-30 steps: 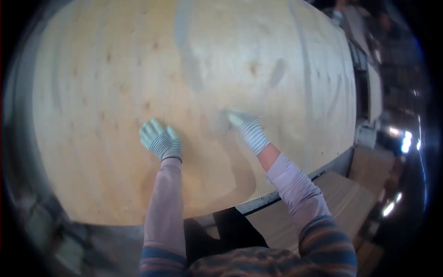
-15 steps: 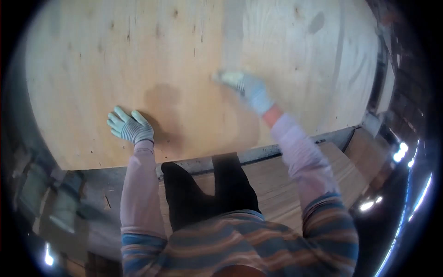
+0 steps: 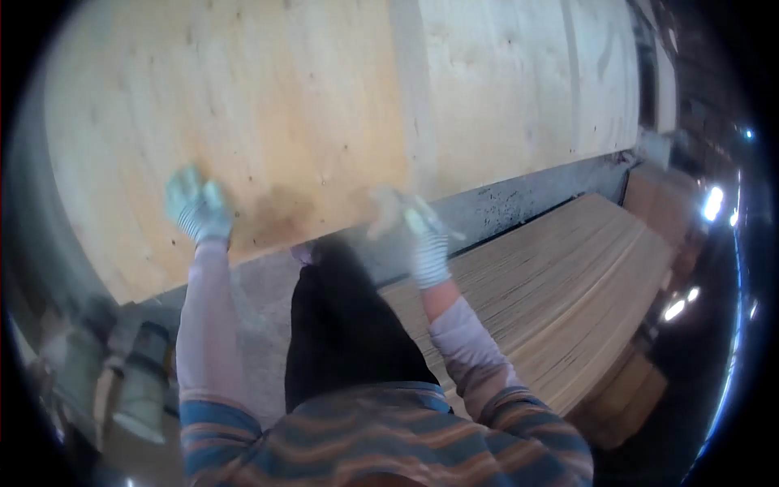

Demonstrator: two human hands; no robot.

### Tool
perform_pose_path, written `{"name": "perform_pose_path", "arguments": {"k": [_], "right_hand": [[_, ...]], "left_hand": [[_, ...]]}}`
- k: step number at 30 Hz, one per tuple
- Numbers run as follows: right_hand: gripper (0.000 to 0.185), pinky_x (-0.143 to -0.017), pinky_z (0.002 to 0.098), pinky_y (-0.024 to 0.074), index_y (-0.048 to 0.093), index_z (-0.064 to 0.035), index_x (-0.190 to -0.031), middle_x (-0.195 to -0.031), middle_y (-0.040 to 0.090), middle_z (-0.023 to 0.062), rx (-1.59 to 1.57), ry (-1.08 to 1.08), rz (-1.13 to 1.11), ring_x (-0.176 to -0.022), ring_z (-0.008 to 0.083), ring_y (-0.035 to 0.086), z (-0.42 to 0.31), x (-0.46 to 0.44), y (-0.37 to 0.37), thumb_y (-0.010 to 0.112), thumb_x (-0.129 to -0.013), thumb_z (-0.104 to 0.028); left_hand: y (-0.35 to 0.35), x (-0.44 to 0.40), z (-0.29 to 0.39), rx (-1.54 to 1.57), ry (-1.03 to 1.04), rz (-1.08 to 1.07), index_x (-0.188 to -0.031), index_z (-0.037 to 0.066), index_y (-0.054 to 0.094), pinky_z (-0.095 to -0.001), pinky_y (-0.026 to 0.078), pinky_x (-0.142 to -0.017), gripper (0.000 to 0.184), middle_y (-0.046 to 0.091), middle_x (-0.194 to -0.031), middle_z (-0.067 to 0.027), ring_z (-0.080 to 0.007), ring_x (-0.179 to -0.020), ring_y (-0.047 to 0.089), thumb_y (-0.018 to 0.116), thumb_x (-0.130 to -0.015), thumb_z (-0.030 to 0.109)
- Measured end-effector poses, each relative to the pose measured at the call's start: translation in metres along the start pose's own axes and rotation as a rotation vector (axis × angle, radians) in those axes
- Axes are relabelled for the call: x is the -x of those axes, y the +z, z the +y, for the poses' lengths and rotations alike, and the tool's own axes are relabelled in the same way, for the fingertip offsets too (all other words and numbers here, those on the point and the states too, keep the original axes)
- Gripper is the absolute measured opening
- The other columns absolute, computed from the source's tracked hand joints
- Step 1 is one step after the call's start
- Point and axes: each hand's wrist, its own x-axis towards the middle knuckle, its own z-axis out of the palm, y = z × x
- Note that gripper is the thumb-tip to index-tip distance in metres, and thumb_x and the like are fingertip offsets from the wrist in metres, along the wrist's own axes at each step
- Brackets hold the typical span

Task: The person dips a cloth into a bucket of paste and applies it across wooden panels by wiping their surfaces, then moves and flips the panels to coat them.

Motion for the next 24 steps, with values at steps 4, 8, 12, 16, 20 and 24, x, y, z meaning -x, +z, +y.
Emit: {"name": "perform_pose_path", "arguments": {"k": [4,8,12,16,20,24], "right_hand": [[0.024,-0.093,0.0312,0.0502,0.066,0.0017,-0.112,-0.111,0.068,0.0148,0.74,-0.378,0.166,-0.101,0.0219,0.066,0.039,-0.099,-0.051,0.059,-0.092,-0.009],[0.021,-0.09,0.0311,0.0511,0.068,0.0009,-0.109,-0.108,0.07,0.0157,0.479,-0.258,-0.062,-0.101,0.023,0.066,0.015,-0.151,-0.036,0.061,-0.09,-0.007],[0.023,-0.091,0.0321,0.0513,0.068,-0.001,-0.111,-0.108,0.07,0.013,0.153,-0.183,-0.028,-0.101,0.0229,0.067,0.056,-0.074,-0.012,0.064,-0.088,-0.004],[0.031,-0.094,0.037,0.0507,0.066,-0.0049,-0.116,-0.115,0.068,0.0123,0.916,-0.529,0.158,-0.104,0.0264,0.066,0.076,-0.019,0.08,0.06,-0.086,-0.001],[0.045,-0.098,0.0417,0.0484,0.057,-0.0084,-0.128,-0.124,0.063,0.0131,0.97,-0.735,0.107,-0.112,0.0288,0.062,0.104,0.008,0.129,0.055,-0.083,-0.004],[0.041,-0.094,0.0415,0.0504,0.061,-0.0073,-0.124,-0.124,0.063,0.0122,1.025,-0.69,-0.115,-0.111,0.0284,0.062,0.078,0.038,0.118,0.059,-0.083,-0.008]], "left_hand": [[0.006,0.01,-0.021,-0.14,-0.153,0.099,-0.137,0.003,0.046,-0.0535,0.031,-0.106,0.057,0.045,-0.137,-0.025,-0.0409,-0.126,0.042,0.051,-0.089,0.033],[0.009,0.005,-0.022,-0.119,-0.138,0.091,-0.135,0.001,0.046,-0.0544,0.031,-0.106,0.056,0.045,-0.136,-0.0251,-0.0424,-0.127,0.041,0.05,-0.09,0.032],[0.008,0.016,-0.022,-0.19,-0.147,0.094,-0.135,0.0,0.045,-0.0565,0.028,-0.107,0.055,0.045,-0.135,-0.0246,-0.0437,-0.129,0.039,0.051,-0.089,0.031],[0.003,0.013,-0.021,-0.142,-0.189,0.026,-0.138,0.001,0.041,-0.0571,0.026,-0.108,0.059,0.041,-0.139,-0.0249,-0.0439,-0.131,0.035,0.053,-0.088,0.031],[-0.001,0.013,-0.018,-0.106,-0.203,-0.007,-0.135,0.001,0.044,-0.0545,0.029,-0.104,0.058,0.043,-0.135,-0.0239,-0.0426,-0.126,0.038,0.053,-0.087,0.032],[-0.016,0.016,-0.023,-0.124,-0.154,0.066,-0.132,0.003,0.048,-0.0501,0.034,-0.101,0.055,0.048,-0.129,-0.0189,-0.0382,-0.12,0.044,0.055,-0.085,0.031]]}}
